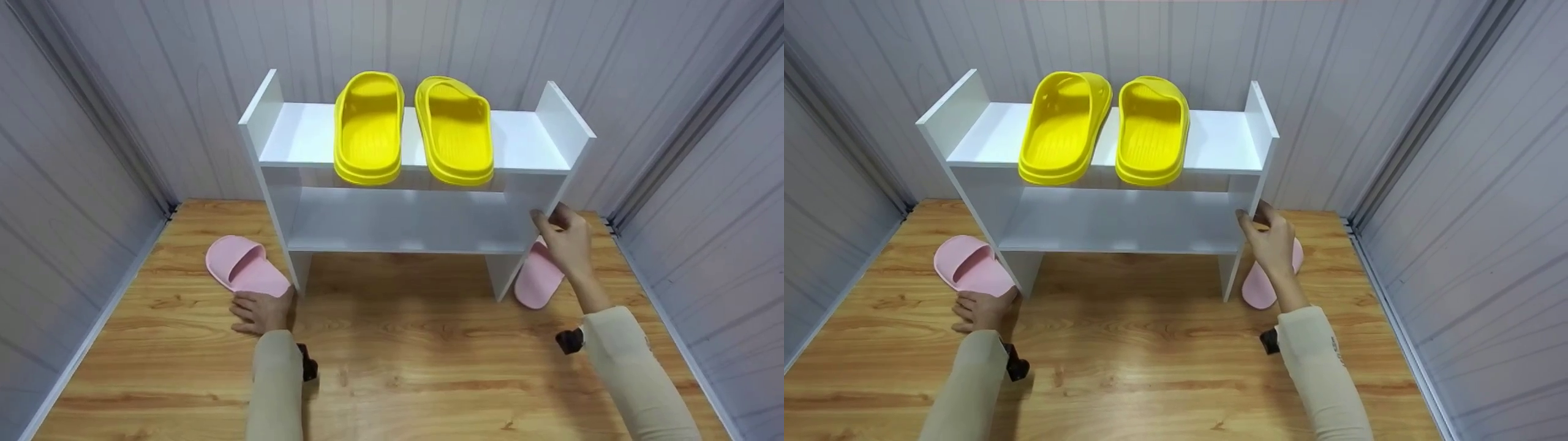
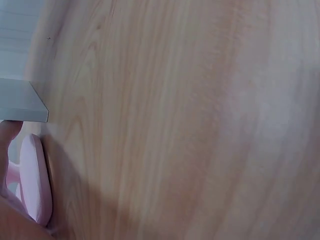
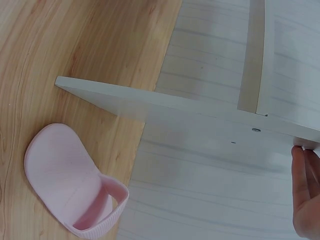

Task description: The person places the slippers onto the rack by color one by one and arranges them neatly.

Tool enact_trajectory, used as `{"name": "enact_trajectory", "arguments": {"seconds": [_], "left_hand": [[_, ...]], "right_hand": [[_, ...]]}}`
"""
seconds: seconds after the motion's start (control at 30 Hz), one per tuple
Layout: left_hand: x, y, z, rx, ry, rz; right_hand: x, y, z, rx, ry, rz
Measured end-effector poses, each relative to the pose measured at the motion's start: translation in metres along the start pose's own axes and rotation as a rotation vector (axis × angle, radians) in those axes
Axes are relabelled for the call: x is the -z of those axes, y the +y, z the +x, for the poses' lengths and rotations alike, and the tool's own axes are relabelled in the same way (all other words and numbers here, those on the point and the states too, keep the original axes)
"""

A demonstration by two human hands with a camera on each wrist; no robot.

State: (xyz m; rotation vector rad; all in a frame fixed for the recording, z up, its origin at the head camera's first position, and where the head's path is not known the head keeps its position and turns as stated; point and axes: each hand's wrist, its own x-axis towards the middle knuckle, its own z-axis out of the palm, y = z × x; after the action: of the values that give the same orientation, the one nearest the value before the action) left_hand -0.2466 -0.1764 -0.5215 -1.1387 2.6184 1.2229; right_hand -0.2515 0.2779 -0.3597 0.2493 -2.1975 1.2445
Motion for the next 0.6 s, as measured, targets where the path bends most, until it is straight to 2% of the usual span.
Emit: {"name": "enact_trajectory", "arguments": {"seconds": [0.13,0.4,0.53,0.6], "left_hand": [[-0.002,0.001,0.002,0.028,0.012,0.006],[-0.014,-0.003,0.005,0.013,0.154,-0.003],[-0.018,-0.004,0.006,-0.013,0.203,0.0],[-0.018,-0.003,0.007,-0.022,0.204,-0.011]], "right_hand": [[0.0,0.001,-0.001,-0.004,-0.012,0.0],[0.0,0.004,0.0,0.011,-0.016,0.009],[-0.001,0.022,0.004,0.004,-0.013,0.002],[-0.001,0.031,0.006,-0.004,0.001,-0.008]]}}
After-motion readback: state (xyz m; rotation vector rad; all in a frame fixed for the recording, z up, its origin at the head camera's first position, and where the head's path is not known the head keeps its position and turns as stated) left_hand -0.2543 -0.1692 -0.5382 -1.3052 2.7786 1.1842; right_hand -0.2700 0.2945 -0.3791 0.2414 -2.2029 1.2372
